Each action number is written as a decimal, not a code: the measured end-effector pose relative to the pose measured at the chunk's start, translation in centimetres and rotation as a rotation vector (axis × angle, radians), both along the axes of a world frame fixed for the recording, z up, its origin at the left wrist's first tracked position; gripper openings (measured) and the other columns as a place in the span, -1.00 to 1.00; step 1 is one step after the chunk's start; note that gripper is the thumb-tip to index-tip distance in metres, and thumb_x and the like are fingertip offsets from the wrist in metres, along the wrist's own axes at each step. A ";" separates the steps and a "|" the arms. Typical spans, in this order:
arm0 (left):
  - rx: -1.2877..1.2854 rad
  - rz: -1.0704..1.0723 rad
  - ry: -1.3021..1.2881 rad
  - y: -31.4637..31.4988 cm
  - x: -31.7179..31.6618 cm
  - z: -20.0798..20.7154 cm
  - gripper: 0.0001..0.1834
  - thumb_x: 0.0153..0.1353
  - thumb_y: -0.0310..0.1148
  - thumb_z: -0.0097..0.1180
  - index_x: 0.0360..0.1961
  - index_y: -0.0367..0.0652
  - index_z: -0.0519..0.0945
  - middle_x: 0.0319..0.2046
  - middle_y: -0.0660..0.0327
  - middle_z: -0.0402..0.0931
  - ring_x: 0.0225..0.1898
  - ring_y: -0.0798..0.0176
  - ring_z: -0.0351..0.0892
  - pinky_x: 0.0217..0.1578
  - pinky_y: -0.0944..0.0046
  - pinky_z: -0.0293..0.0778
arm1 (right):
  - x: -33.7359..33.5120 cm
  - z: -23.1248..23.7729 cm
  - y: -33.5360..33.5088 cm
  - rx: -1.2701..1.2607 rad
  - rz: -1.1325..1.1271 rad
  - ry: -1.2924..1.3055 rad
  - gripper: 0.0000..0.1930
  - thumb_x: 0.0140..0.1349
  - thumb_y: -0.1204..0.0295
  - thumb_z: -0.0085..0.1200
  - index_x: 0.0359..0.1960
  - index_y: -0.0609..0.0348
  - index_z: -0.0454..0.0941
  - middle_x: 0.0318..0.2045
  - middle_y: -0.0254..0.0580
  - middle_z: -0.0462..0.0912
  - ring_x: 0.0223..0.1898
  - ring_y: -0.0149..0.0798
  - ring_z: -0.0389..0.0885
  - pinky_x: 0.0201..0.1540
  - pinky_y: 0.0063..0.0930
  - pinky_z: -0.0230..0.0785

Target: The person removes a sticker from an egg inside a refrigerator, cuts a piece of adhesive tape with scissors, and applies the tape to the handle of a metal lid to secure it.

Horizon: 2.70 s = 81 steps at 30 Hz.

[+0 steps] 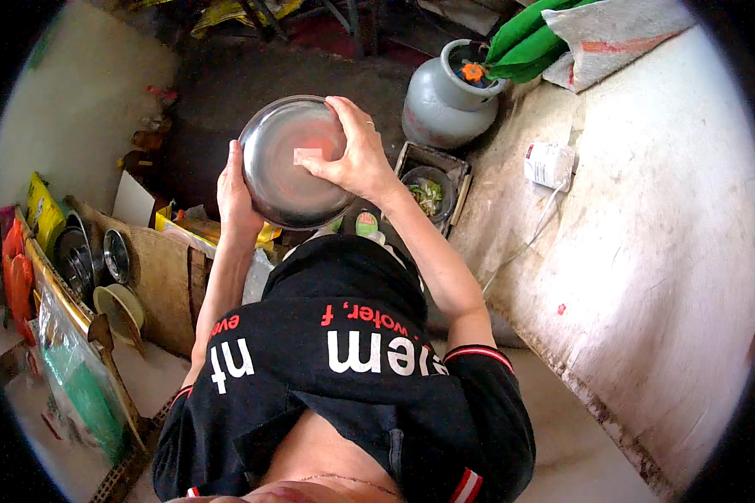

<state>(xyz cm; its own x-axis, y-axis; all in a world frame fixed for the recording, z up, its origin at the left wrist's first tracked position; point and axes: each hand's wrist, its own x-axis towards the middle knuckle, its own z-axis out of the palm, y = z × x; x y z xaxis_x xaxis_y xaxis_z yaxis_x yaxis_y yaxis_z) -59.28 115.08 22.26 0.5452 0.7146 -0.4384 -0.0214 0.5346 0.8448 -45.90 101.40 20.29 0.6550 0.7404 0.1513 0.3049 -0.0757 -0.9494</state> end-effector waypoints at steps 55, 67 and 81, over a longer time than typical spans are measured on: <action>0.063 -0.184 0.007 5.3 -3.4 -0.3 -0.63 0.37 -0.09 -0.11 -0.27 -0.19 0.54 -0.45 0.30 0.55 -0.51 0.49 0.46 -0.53 0.47 0.37 | -3.7 0.6 4.5 0.030 -0.092 0.132 -0.10 -0.23 0.26 0.43 0.22 0.09 0.21 0.12 -0.01 0.31 0.18 -0.07 0.27 0.24 -0.20 0.15; 0.130 -0.152 -0.054 4.2 -2.5 0.1 -0.64 0.36 -0.08 -0.09 -0.31 -0.16 0.56 -0.50 0.34 0.56 -0.58 0.54 0.45 -0.63 0.51 0.33 | -3.1 1.5 4.6 0.108 -0.088 0.290 -0.21 -0.14 0.31 0.39 0.18 0.13 0.27 0.07 -0.05 0.36 0.14 -0.18 0.32 0.21 -0.31 0.17; 0.106 -0.125 -0.097 3.9 -2.1 0.5 -0.65 0.36 -0.11 -0.07 -0.26 -0.19 0.57 -0.39 0.31 0.58 -0.43 0.50 0.48 -0.39 0.49 0.40 | -2.6 1.2 4.0 0.138 -0.053 0.258 -0.22 -0.10 0.29 0.37 0.20 0.13 0.25 0.07 -0.09 0.36 0.14 -0.20 0.32 0.21 -0.35 0.14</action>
